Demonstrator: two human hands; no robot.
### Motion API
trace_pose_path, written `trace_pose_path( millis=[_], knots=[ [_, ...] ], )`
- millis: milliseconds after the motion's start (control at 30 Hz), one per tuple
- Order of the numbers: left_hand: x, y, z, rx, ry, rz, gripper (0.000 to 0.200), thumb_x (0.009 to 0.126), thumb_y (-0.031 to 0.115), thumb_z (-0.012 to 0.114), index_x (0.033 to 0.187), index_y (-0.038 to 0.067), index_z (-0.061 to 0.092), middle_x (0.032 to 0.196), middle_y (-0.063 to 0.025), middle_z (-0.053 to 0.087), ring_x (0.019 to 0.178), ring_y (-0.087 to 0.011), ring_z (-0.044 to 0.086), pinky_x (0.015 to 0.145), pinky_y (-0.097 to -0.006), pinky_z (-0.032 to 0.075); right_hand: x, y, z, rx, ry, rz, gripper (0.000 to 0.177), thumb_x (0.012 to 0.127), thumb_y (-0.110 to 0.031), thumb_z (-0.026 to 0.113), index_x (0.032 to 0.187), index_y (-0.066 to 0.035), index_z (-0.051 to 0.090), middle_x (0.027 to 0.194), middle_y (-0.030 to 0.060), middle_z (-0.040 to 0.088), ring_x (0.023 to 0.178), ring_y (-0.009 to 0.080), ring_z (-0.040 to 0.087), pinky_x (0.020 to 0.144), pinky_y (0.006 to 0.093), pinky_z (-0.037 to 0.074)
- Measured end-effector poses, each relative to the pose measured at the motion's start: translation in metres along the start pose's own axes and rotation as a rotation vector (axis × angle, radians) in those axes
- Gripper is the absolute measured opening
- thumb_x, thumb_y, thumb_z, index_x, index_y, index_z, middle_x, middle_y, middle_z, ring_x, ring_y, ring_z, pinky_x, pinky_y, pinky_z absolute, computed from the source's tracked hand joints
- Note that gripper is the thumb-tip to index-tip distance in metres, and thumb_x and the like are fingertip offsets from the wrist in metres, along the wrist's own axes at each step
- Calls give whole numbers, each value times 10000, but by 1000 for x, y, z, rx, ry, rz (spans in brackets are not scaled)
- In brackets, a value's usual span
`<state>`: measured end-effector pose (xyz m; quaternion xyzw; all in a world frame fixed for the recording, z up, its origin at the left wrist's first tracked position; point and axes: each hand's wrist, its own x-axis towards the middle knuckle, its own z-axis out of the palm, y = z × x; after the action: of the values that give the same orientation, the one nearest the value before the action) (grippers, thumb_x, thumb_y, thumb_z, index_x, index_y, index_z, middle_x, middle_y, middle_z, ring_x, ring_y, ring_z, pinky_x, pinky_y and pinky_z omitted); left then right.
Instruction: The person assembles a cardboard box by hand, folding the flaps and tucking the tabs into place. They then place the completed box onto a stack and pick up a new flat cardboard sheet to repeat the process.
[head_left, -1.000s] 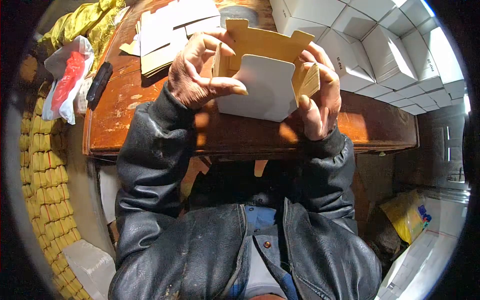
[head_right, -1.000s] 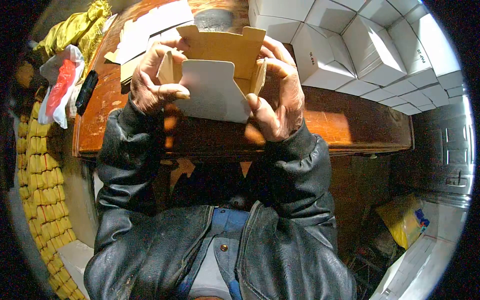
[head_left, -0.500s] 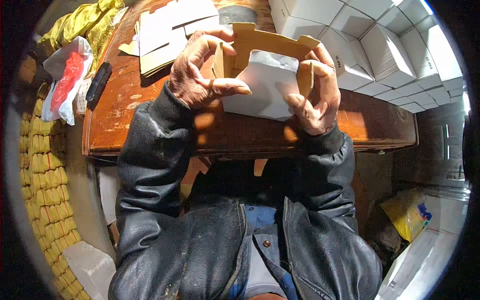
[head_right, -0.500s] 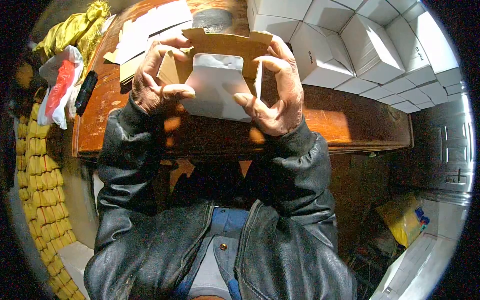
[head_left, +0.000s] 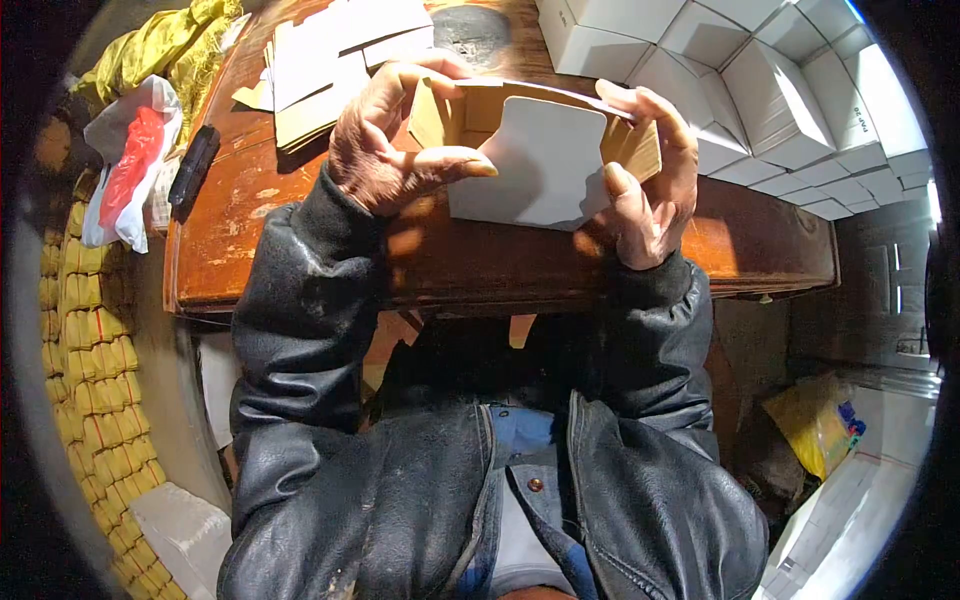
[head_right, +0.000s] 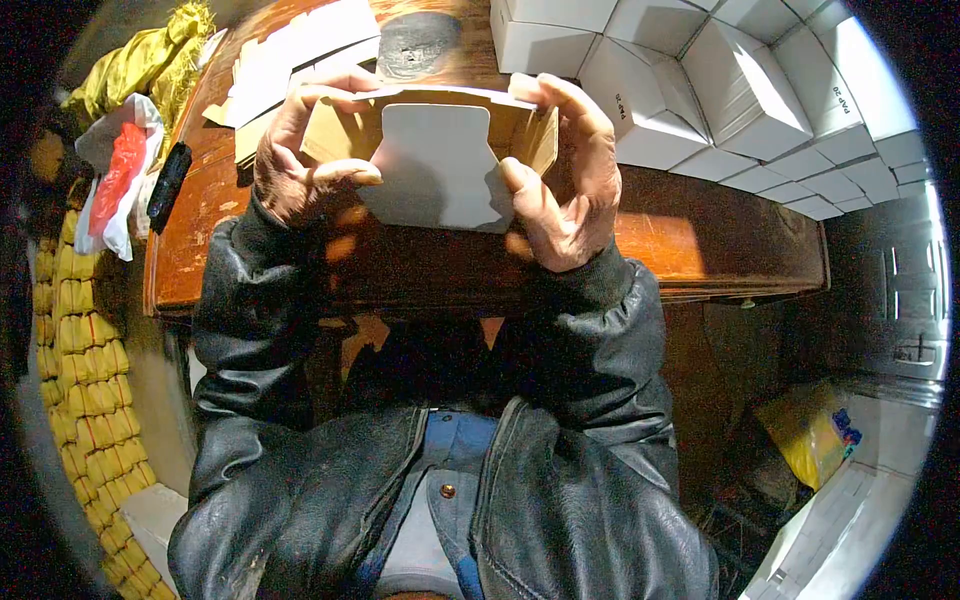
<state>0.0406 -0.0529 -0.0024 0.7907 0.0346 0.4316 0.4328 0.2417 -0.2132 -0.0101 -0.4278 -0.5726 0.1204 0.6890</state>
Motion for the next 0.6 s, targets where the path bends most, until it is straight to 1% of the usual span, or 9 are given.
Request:
trace_pose_path(
  millis=[100,200,300,433,500,600],
  knots=[
    [1,7,1,-17,3,-44,656,632,220,949,1132,52,560,1197,-112,619,1119,-187,607,984,-341,498,-1,5,-5,-14,-30,-9,623,878,-224,681,1388,5,405,1308,174,545,1182,231,539,1054,383,407],
    [-3,5,4,-219,52,-168,652,636,201,945,1140,47,561,1151,-100,649,1114,-192,618,984,-355,507,-1,5,-2,12,-33,6,638,886,-247,696,1394,6,405,1281,172,560,1168,220,542,1050,376,409],
    [-2,10,5,-182,66,-153,673,647,264,940,1169,50,573,1119,-98,664,1107,-203,630,990,-358,507,-1,8,-2,70,-47,-11,685,887,-294,722,1409,9,397,1265,174,569,1162,220,550,1037,377,421],
    [-2,15,0,-32,2,-235,756,657,341,929,1253,53,566,1129,-121,657,1099,-214,633,976,-359,511,0,5,2,57,-42,-39,738,876,-358,746,1418,14,411,1253,183,579,1154,237,574,1008,388,451],
    [-1,16,-1,71,-18,-248,786,677,377,914,1298,56,555,1140,-136,651,1095,-228,634,969,-368,513,0,11,-5,-45,-76,-75,722,894,-400,715,1414,12,429,1243,183,589,1150,248,583,999,399,460],
    [-7,1,-3,-26,3,-244,779,753,449,844,1345,47,537,1167,-150,632,1077,-251,631,945,-384,512,0,11,-8,-112,-108,-91,717,917,-467,660,1412,8,450,1225,176,603,1151,253,583,1009,412,452]
  ],
)
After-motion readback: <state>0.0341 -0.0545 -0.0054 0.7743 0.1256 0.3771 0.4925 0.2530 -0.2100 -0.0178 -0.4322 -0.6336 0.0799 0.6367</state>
